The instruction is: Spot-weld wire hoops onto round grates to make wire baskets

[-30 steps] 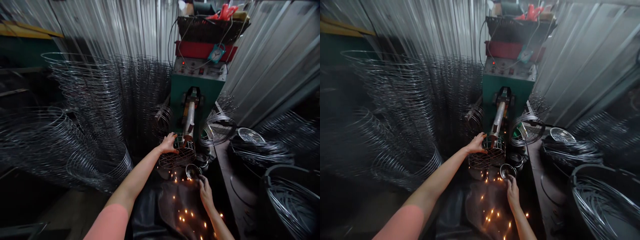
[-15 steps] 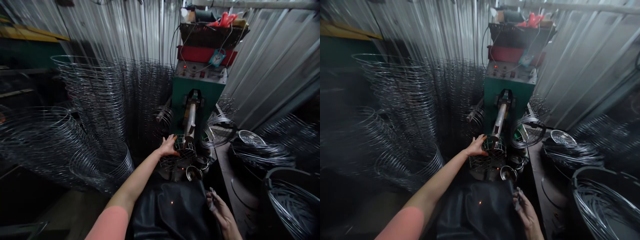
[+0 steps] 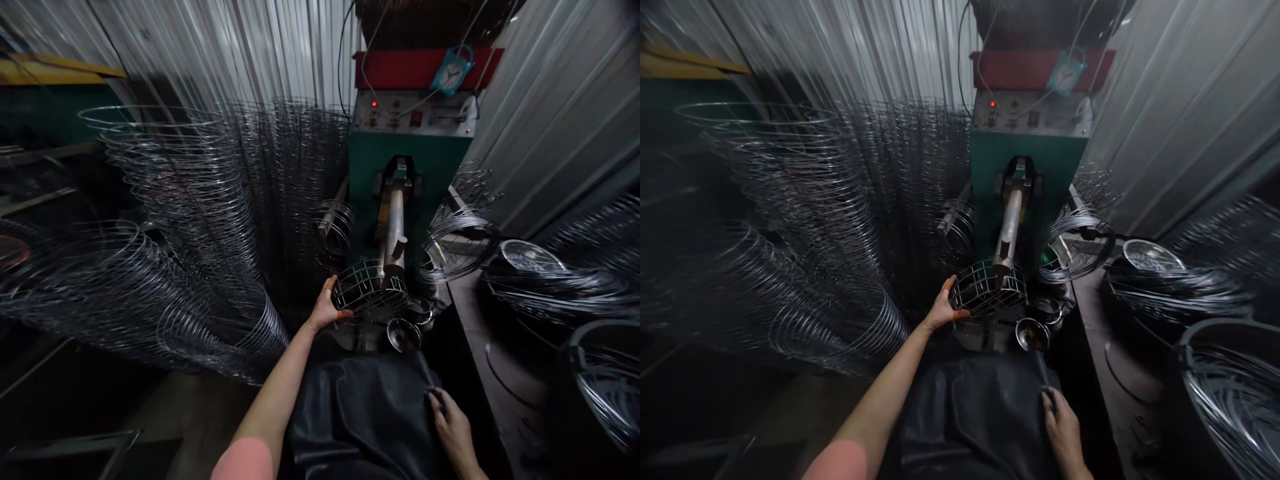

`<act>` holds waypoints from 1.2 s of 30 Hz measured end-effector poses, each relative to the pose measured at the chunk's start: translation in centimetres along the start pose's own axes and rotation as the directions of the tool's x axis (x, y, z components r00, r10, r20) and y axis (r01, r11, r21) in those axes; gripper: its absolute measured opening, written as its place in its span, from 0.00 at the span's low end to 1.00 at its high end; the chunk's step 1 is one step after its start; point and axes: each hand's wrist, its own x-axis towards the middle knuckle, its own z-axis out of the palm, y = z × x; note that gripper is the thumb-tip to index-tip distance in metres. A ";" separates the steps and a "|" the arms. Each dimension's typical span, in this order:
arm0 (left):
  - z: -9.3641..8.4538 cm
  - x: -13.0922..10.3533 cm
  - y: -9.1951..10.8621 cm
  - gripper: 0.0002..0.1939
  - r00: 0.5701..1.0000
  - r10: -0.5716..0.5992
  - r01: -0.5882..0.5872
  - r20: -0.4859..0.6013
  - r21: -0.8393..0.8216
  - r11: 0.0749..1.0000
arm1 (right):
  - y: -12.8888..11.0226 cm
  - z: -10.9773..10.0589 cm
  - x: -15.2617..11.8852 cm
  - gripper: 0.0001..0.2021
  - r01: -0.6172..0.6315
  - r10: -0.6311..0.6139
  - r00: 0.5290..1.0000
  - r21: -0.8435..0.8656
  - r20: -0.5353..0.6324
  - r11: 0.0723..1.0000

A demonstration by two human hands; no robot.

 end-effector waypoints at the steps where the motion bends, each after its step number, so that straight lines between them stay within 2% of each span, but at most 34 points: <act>1: 0.0 -0.4 0.3 0.55 1.000 0.008 -0.008 -0.027 -0.029 1.000 | -0.9 -0.3 0.4 0.20 0.031 -0.030 0.999 -0.020 0.040 0.999; 3: -0.4 -1.4 1.2 0.51 0.998 0.009 -0.011 -0.062 -0.028 1.000 | -3.9 -1.4 1.1 0.19 0.112 -0.103 0.980 -0.040 0.168 0.993; 7: -1.8 -3.9 3.0 0.48 0.988 0.131 -0.118 -0.083 0.145 0.982 | -12.4 -3.9 1.3 0.19 0.296 -0.262 0.850 -0.002 0.456 0.955; 10: -2.6 -5.4 4.1 0.47 0.980 0.199 -0.192 0.001 0.262 0.946 | -17.6 -4.4 1.6 0.13 0.418 -0.356 0.735 0.028 0.577 0.908; 13: -2.2 -6.5 5.8 0.48 0.968 0.208 -0.244 0.137 0.342 0.907 | -20.2 -3.2 3.0 0.12 0.490 -0.342 0.644 -0.026 0.684 0.872; 14: -1.9 -6.7 6.5 0.48 0.959 0.219 -0.271 0.178 0.363 0.892 | -20.6 -2.5 3.6 0.12 0.502 -0.305 0.635 -0.080 0.710 0.861; 15: -1.6 -6.9 7.3 0.48 0.948 0.234 -0.303 0.217 0.380 0.874 | -20.7 -1.8 4.2 0.12 0.517 -0.264 0.646 -0.156 0.716 0.841; 17: -0.9 -6.9 9.1 0.48 0.925 0.269 -0.361 0.270 0.399 0.843 | -20.7 -0.5 5.2 0.12 0.541 -0.212 0.708 -0.324 0.674 0.776; 19: -0.5 -6.5 10.7 0.48 0.917 0.281 -0.380 0.283 0.411 0.828 | -20.2 0.4 5.6 0.13 0.544 -0.222 0.775 -0.446 0.592 0.710; 20: -0.5 -6.3 11.2 0.48 0.919 0.277 -0.376 0.280 0.415 0.828 | -19.9 0.6 5.8 0.13 0.550 -0.247 0.791 -0.472 0.561 0.689; 22: -0.4 -5.7 11.9 0.49 0.924 0.265 -0.363 0.276 0.416 0.834 | -19.1 0.5 5.8 0.14 0.592 -0.325 0.777 -0.450 0.540 0.668; 25: -0.5 -4.9 11.8 0.48 0.918 0.242 -0.357 0.314 0.386 0.851 | -18.1 -0.2 6.0 0.13 0.687 -0.451 0.697 -0.340 0.557 0.642; 27: -0.4 -4.4 11.5 0.48 0.916 0.222 -0.341 0.334 0.357 0.870 | -17.7 -0.6 6.3 0.13 0.716 -0.490 0.664 -0.292 0.565 0.634; 30: -0.1 -3.9 11.2 0.47 0.917 0.208 -0.324 0.341 0.328 0.888 | -17.4 -0.8 6.8 0.14 0.729 -0.489 0.649 -0.291 0.582 0.620; 36: -0.1 -3.1 10.7 0.47 0.922 0.193 -0.305 0.336 0.322 0.896 | -17.1 0.1 7.9 0.10 0.728 -0.493 0.646 -0.276 0.583 0.628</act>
